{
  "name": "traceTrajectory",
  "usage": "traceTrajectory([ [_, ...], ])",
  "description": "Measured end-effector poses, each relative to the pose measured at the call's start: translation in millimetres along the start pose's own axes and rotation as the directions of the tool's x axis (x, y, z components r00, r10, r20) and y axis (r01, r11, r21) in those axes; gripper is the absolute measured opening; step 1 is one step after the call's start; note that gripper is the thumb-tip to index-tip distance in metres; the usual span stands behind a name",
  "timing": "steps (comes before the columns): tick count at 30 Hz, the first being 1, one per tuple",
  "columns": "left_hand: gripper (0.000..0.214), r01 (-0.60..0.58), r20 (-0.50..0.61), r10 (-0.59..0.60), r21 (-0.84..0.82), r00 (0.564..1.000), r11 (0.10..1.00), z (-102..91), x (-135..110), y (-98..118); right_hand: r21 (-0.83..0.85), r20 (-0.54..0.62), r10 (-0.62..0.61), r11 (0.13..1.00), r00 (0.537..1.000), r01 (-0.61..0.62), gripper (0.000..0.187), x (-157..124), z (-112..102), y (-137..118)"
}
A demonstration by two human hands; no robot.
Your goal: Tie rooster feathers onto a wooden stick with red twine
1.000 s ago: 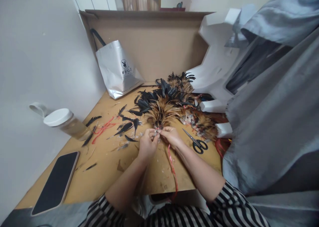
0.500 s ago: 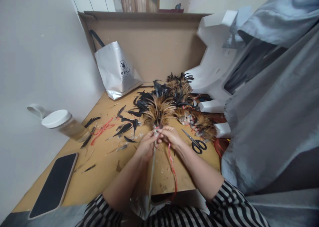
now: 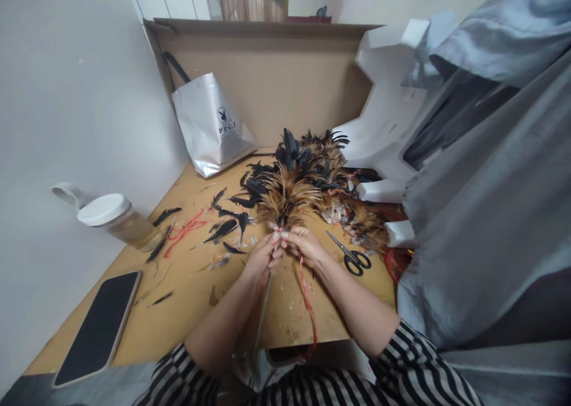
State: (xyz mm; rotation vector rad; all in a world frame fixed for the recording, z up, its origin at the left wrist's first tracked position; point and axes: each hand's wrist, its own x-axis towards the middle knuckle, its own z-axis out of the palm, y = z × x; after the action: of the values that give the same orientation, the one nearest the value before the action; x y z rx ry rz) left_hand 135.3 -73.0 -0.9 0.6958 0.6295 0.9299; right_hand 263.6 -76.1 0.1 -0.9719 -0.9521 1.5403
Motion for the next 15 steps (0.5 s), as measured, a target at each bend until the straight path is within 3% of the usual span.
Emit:
traceTrajectory([
  [3, 0.034, -0.13, -0.117, 0.146, 0.132, 0.982, 0.983, 0.9, -0.7, -3.5, -0.077, -0.107, -0.016, 0.997, 0.994, 0.008, 0.036, 0.7, 4.0, 1.9],
  [7, 0.037, -0.183, -0.212, 0.236, 0.24, 0.948, 0.953, 4.4, -2.2, -5.7, -0.15, -0.201, -0.087, 0.987, 0.976, 0.058, 0.034, 2.1, 5.3, 6.8],
  [15, 0.038, -0.217, -0.187, 0.28, 0.299, 0.941, 0.929, 6.5, -2.8, -7.4, -0.179, -0.1, -0.094, 0.981, 0.991, 0.075, 0.036, -3.0, 2.3, -0.4],
])
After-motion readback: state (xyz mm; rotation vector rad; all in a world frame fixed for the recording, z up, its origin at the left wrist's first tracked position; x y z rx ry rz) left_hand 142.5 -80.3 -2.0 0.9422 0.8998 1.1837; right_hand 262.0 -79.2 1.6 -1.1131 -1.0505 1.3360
